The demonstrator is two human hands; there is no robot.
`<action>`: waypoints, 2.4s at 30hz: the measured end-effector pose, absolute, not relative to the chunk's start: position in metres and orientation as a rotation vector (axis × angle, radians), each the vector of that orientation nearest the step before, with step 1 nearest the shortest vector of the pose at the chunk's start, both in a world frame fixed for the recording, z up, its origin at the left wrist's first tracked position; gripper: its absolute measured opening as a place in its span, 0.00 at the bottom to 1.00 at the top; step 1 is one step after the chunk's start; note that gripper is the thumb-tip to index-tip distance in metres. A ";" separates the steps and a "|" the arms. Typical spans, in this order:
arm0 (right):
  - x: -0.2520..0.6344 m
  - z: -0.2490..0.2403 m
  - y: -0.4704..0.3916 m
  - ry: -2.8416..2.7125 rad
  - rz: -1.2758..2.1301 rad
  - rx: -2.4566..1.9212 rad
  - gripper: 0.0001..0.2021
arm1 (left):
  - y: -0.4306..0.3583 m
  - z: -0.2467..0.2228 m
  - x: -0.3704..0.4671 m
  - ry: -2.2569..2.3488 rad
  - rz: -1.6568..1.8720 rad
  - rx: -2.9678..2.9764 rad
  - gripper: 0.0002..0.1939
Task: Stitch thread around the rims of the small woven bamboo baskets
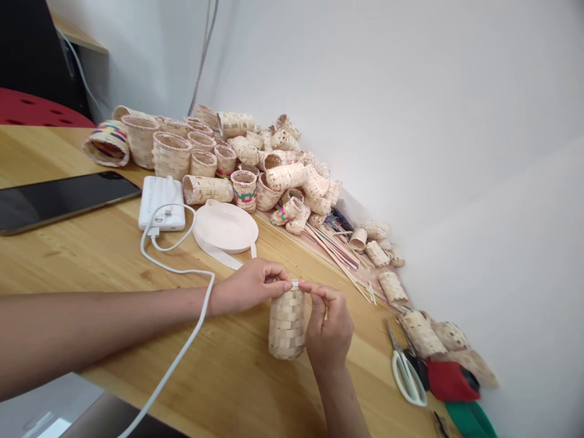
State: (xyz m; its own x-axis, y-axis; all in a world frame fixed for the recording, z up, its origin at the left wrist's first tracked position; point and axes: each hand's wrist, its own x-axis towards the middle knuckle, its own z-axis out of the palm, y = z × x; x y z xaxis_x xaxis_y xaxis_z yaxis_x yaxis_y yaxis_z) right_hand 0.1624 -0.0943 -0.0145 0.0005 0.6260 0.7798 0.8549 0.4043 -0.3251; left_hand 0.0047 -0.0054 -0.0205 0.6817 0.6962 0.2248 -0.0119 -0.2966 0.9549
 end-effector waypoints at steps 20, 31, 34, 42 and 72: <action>0.160 -0.010 -0.098 -1.364 0.167 -1.286 0.05 | -0.015 -0.013 0.003 0.499 0.860 1.864 0.10; 0.161 -0.004 -0.102 -1.358 0.323 -1.096 0.04 | -0.018 -0.004 -0.004 0.479 1.258 2.145 0.08; 0.160 -0.005 -0.102 -1.501 0.251 -1.074 0.07 | -0.018 -0.005 -0.003 0.510 1.275 2.152 0.08; 0.154 -0.008 -0.103 -1.698 0.127 -1.081 0.10 | -0.017 -0.006 -0.003 0.523 1.271 2.172 0.06; 0.182 0.022 -0.108 -1.847 -0.165 -1.175 0.11 | -0.014 0.008 -0.010 0.069 0.993 2.245 0.08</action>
State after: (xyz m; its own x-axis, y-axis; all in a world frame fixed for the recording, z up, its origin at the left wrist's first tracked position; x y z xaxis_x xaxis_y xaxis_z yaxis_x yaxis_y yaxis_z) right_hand 0.1818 -0.1076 0.0219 -0.1305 0.6527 0.7463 0.7745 0.5370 -0.3342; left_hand -0.0097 -0.0137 0.0078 0.7087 0.3012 0.6379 -0.2107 -0.7727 0.5988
